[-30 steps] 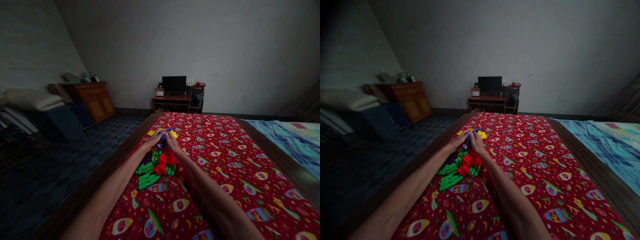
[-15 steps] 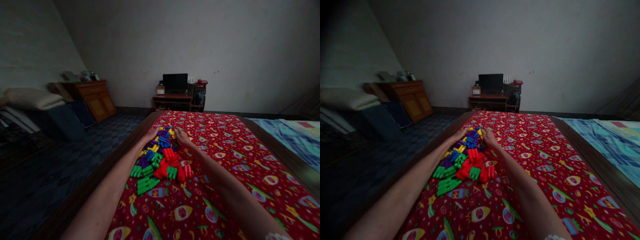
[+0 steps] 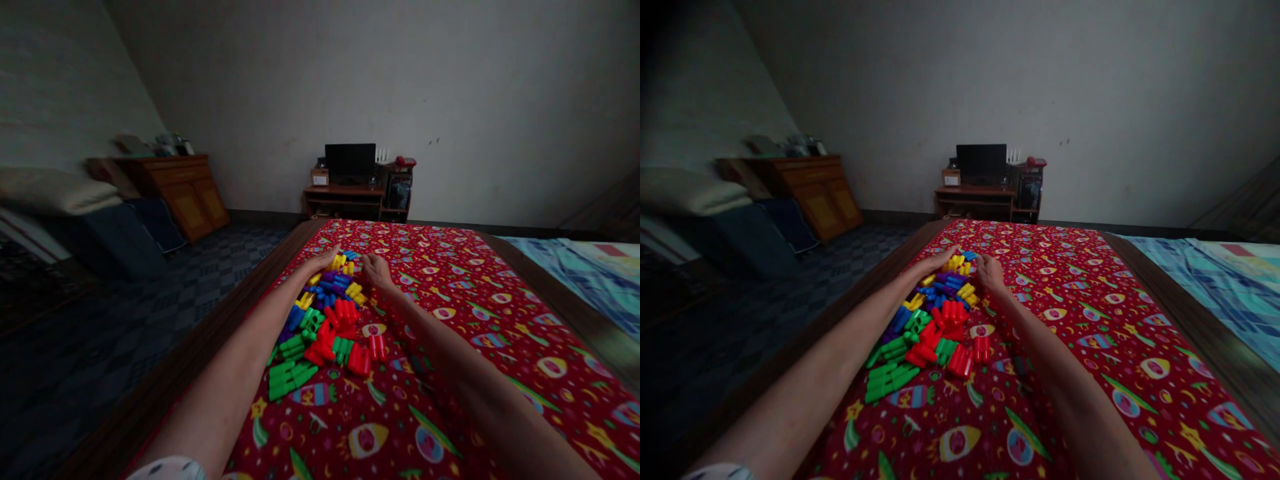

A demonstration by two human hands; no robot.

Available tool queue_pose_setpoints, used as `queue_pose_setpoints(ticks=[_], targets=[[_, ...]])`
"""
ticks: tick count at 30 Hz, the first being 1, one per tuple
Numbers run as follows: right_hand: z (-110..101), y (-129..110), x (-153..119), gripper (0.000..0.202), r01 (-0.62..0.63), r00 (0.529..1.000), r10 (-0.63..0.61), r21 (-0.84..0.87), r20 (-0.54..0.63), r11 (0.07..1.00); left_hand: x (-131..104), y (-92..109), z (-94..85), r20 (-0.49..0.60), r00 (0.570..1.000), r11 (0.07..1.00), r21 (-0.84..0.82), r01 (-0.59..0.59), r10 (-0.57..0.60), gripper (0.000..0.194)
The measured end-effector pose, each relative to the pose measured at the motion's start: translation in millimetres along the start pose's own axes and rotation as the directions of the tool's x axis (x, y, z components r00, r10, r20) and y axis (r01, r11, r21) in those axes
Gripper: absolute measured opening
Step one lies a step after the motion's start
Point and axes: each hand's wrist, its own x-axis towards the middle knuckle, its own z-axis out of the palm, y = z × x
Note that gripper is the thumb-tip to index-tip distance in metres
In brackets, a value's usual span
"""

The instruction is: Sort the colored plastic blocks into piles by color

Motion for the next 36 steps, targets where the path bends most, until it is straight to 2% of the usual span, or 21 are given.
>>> queue_pose_setpoints(ticks=[2, 5, 8, 10, 11, 13, 14, 17, 19, 20, 22, 23, 26, 28, 30, 33, 36], targets=[[0, 4, 2, 0.036, -0.014, 0.999, 0.013, -0.032, -0.041, 0.999, 1, 10, 8.2, 0.124, 0.992, 0.999, -0.047, 0.009, -0.003, 0.059], [-1, 8, 4, 0.036, 0.057, 0.997, -0.055, 0.028, -0.048, 0.998, -11, 29, 8.8, 0.327, 0.944, 0.997, -0.071, -0.020, 0.042, 0.059], [-4, 7, -1, 0.045, 0.142, 0.978, -0.163, 0.152, 0.130, 0.978, -43, 47, -8.6, 0.423, 0.889, 0.985, -0.078, -0.157, 0.175, 0.057], [-5, 3, -12, 0.059, 0.135, 0.935, -0.200, 0.229, 0.291, 0.964, -78, 53, -26.6, 0.388, 0.883, 0.963, -0.069, -0.259, 0.265, 0.059], [-6, 0, -20, 0.065, 0.136, 0.906, -0.231, 0.271, 0.355, 0.953, -99, 53, -35.5, 0.324, 0.899, 0.953, -0.019, -0.304, 0.293, 0.060], [-8, -7, -42, 0.072, 0.158, 0.855, -0.314, 0.369, 0.413, 0.916, -147, 44, -49.2, 0.197, 0.930, 0.926, 0.158, -0.342, 0.310, 0.062], [-10, -11, -54, 0.073, 0.168, 0.838, -0.350, 0.413, 0.418, 0.895, -172, 37, -52.5, 0.170, 0.936, 0.904, 0.254, -0.343, 0.308, 0.067], [-20, -22, -85, 0.073, 0.145, 0.819, -0.379, 0.483, 0.431, 0.863, -239, 10, -45.0, 0.126, 0.970, 0.850, 0.467, -0.243, 0.208, 0.099], [-29, -30, -96, 0.071, 0.128, 0.799, -0.397, 0.518, 0.451, 0.846, -266, -2, -29.9, 0.100, 0.988, 0.840, 0.521, -0.151, 0.116, 0.112], [-33, -33, -98, 0.070, 0.133, 0.789, -0.415, 0.533, 0.453, 0.835, -272, -5, -21.8, 0.067, 0.994, 0.842, 0.528, -0.113, 0.092, 0.112], [-38, -38, -93, 0.068, 0.171, 0.785, -0.446, 0.540, 0.431, 0.824, -270, -5, -8.5, 0.002, 0.996, 0.856, 0.512, -0.076, 0.087, 0.106], [-39, -39, -87, 0.067, 0.200, 0.798, -0.447, 0.522, 0.405, 0.829, -263, -4, -4.3, -0.026, 0.995, 0.867, 0.493, -0.073, 0.099, 0.101], [-37, -35, -60, 0.061, 0.270, 0.890, -0.377, 0.369, 0.258, 0.889, -230, 2, -0.8, -0.109, 0.985, 0.902, 0.426, -0.077, 0.136, 0.084], [-30, -27, -41, 0.056, 0.252, 0.938, -0.298, 0.241, 0.177, 0.937, -204, 3, -2.3, -0.151, 0.975, 0.916, 0.390, -0.091, 0.162, 0.073], [-20, -19, -28, 0.053, 0.198, 0.957, -0.223, 0.143, 0.188, 0.970, -178, 2, -2.9, -0.159, 0.966, 0.921, 0.366, -0.136, 0.206, 0.066], [-4, -13, -24, 0.058, 0.182, 0.930, -0.199, 0.083, 0.309, 0.980, -144, 1, -1.2, -0.151, 0.955, 0.925, 0.326, -0.196, 0.256, 0.058], [-5, -14, -38, 0.071, 0.241, 0.872, -0.282, 0.151, 0.400, 0.959, -122, 0, -2.9, -0.155, 0.954, 0.936, 0.286, -0.205, 0.256, 0.054]])
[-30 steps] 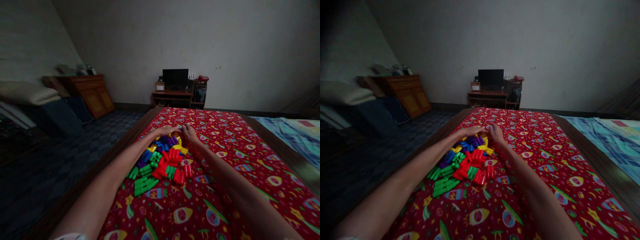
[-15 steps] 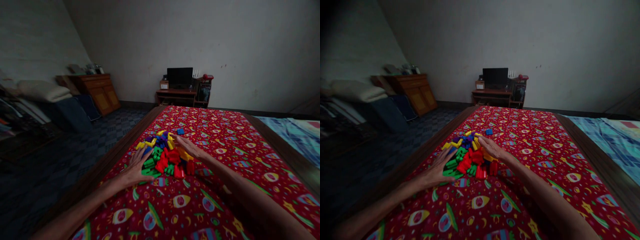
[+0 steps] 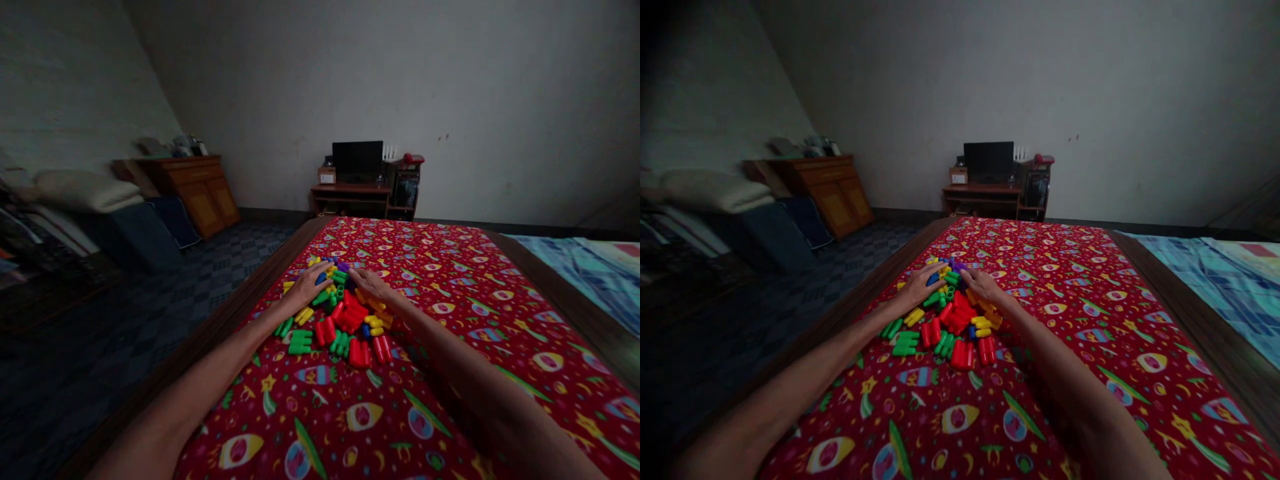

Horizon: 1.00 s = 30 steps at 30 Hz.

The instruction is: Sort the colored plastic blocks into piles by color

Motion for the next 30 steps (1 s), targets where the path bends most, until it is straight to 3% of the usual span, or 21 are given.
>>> queue_pose_setpoints(ticks=[3, 5, 7, 11, 15, 18, 20, 22, 26, 30], targets=[[-12, -12, -33, 0.077, 0.092, 0.994, -0.097, 0.084, 0.056, 0.992, 4, -9, -9.5, -0.028, 1.000, 1.000, 0.024, 0.003, -0.003, 0.054], [-22, -21, -64, 0.068, 0.185, 0.977, -0.190, 0.056, 0.093, 0.981, -1, -19, -19.3, -0.082, 0.996, 0.996, 0.072, 0.048, -0.042, 0.055], [-26, -29, -95, 0.063, 0.302, 0.941, -0.285, -0.073, 0.184, 0.950, -11, -30, -25.8, -0.101, 0.984, 0.984, 0.092, 0.154, -0.144, 0.059], [-6, -40, -129, 0.077, 0.457, 0.875, -0.335, -0.370, 0.349, 0.809, -32, -39, -18.3, 0.023, 0.939, 0.940, 0.012, 0.342, -0.342, 0.068], [23, -44, -108, 0.071, 0.429, 0.903, -0.353, -0.498, 0.244, 0.753, -37, -16, -1.4, 0.031, 0.967, 0.961, -0.114, 0.253, -0.251, 0.067], [28, -41, -87, 0.061, 0.382, 0.917, -0.379, -0.537, 0.120, 0.752, -22, 0, 0.4, -0.029, 0.989, 0.973, -0.187, 0.138, -0.146, 0.066], [22, -34, -81, 0.056, 0.329, 0.923, -0.384, -0.535, 0.010, 0.778, -4, 0, -3.0, -0.079, 0.991, 0.981, -0.172, 0.089, -0.104, 0.066], [10, -23, -84, 0.053, 0.262, 0.927, -0.360, -0.500, -0.108, 0.826, 18, -9, -6.0, -0.076, 0.987, 0.984, -0.119, 0.135, -0.145, 0.066], [-19, -1, -104, 0.051, 0.127, 0.933, -0.229, -0.340, -0.278, 0.932, 59, -30, -0.3, 0.108, 0.946, 0.947, -0.066, 0.314, -0.306, 0.064], [-44, 15, -134, 0.051, -0.029, 0.962, -0.007, -0.128, -0.274, 0.991, 79, -22, 12.2, 0.281, 0.933, 0.960, -0.104, 0.261, -0.223, 0.059]])
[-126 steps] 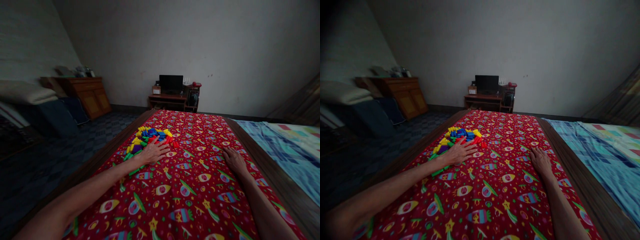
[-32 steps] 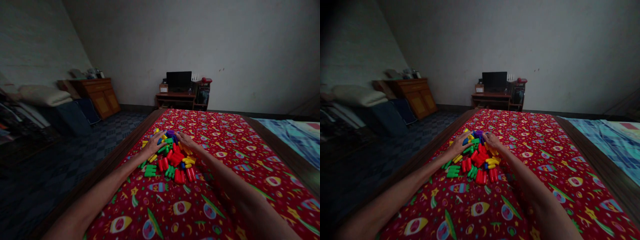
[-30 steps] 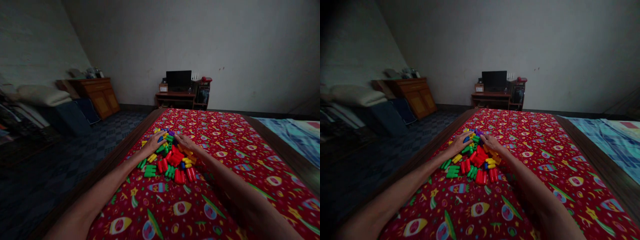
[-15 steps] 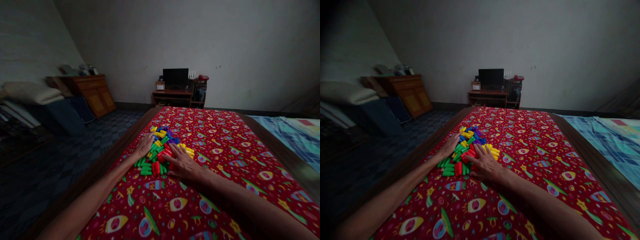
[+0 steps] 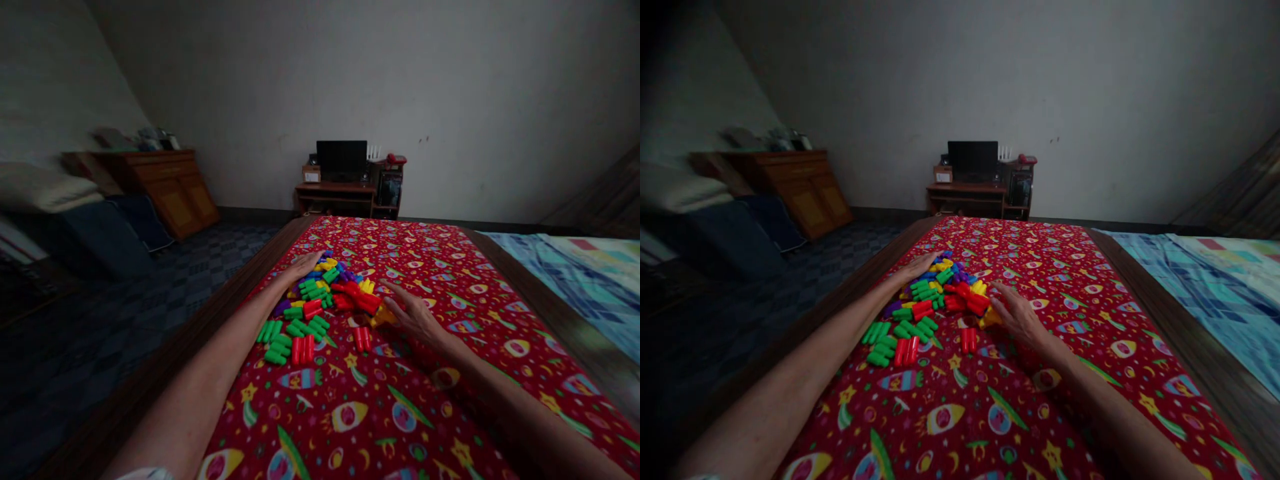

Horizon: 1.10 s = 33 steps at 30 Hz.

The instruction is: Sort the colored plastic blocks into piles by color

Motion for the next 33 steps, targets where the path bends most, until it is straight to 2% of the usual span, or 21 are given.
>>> queue_pose_setpoints(ticks=[2, 6, 9, 11, 13, 14, 16, 18, 19, 20, 22, 24, 26, 28, 33], targets=[[-11, 9, -11, 0.052, -0.120, 0.993, 0.120, 0.074, 0.008, 0.990, 1, 17, 6.2, 0.079, 0.995, 0.998, -0.019, -0.063, 0.065, 0.057], [-17, 27, -20, 0.055, -0.242, 0.953, 0.283, 0.292, -0.107, 0.925, -8, 65, 25.8, 0.217, 0.952, 0.975, -0.082, -0.204, 0.218, 0.054], [-14, 37, -18, 0.061, -0.264, 0.926, 0.353, 0.434, -0.137, 0.861, -26, 109, 45.2, 0.308, 0.858, 0.912, -0.155, -0.381, 0.410, 0.054], [-12, 40, -17, 0.065, -0.256, 0.921, 0.358, 0.452, -0.154, 0.854, -43, 133, 52.7, 0.339, 0.796, 0.865, -0.172, -0.471, 0.501, 0.055], [-13, 42, -17, 0.069, -0.245, 0.920, 0.354, 0.458, -0.169, 0.855, -63, 145, 50.3, 0.318, 0.777, 0.839, -0.170, -0.517, 0.543, 0.056], [-15, 44, -18, 0.072, -0.239, 0.918, 0.356, 0.472, -0.177, 0.849, -74, 144, 45.1, 0.280, 0.789, 0.837, -0.161, -0.524, 0.547, 0.056], [-21, 48, -20, 0.076, -0.229, 0.909, 0.370, 0.512, -0.191, 0.828, -96, 124, 29.7, 0.158, 0.853, 0.867, -0.093, -0.490, 0.498, 0.058], [-29, 53, -23, 0.079, -0.230, 0.895, 0.392, 0.531, -0.214, 0.815, -122, 86, 13.7, -0.024, 0.929, 0.929, 0.032, -0.369, 0.370, 0.060], [-33, 56, -23, 0.080, -0.237, 0.885, 0.406, 0.529, -0.229, 0.815, -135, 64, 7.9, -0.122, 0.947, 0.954, 0.082, -0.288, 0.296, 0.062], [-36, 59, -24, 0.081, -0.247, 0.873, 0.422, 0.525, -0.245, 0.815, -150, 41, 4.3, -0.189, 0.957, 0.973, 0.114, -0.199, 0.218, 0.063], [-41, 63, -24, 0.081, -0.260, 0.846, 0.454, 0.527, -0.280, 0.809, -179, 4, 4.9, -0.328, 0.943, 0.993, 0.113, -0.026, 0.062, 0.066], [-43, 65, -22, 0.080, -0.262, 0.819, 0.484, 0.549, -0.309, 0.794, -202, -13, 14.6, -0.331, 0.942, 0.994, 0.068, 0.082, -0.055, 0.067], [-42, 65, -21, 0.081, -0.261, 0.803, 0.502, 0.567, -0.322, 0.781, -214, -8, 29.7, -0.282, 0.957, 0.995, 0.063, 0.081, -0.060, 0.067], [-41, 64, -21, 0.082, -0.257, 0.807, 0.496, 0.565, -0.322, 0.784, -210, 11, 46.4, -0.241, 0.970, 0.998, 0.049, 0.032, -0.019, 0.067], [-38, 64, -22, 0.083, -0.261, 0.814, 0.484, 0.540, -0.323, 0.800, -165, 76, 84.8, -0.210, 0.969, 0.990, -0.022, -0.138, 0.130, 0.066]])
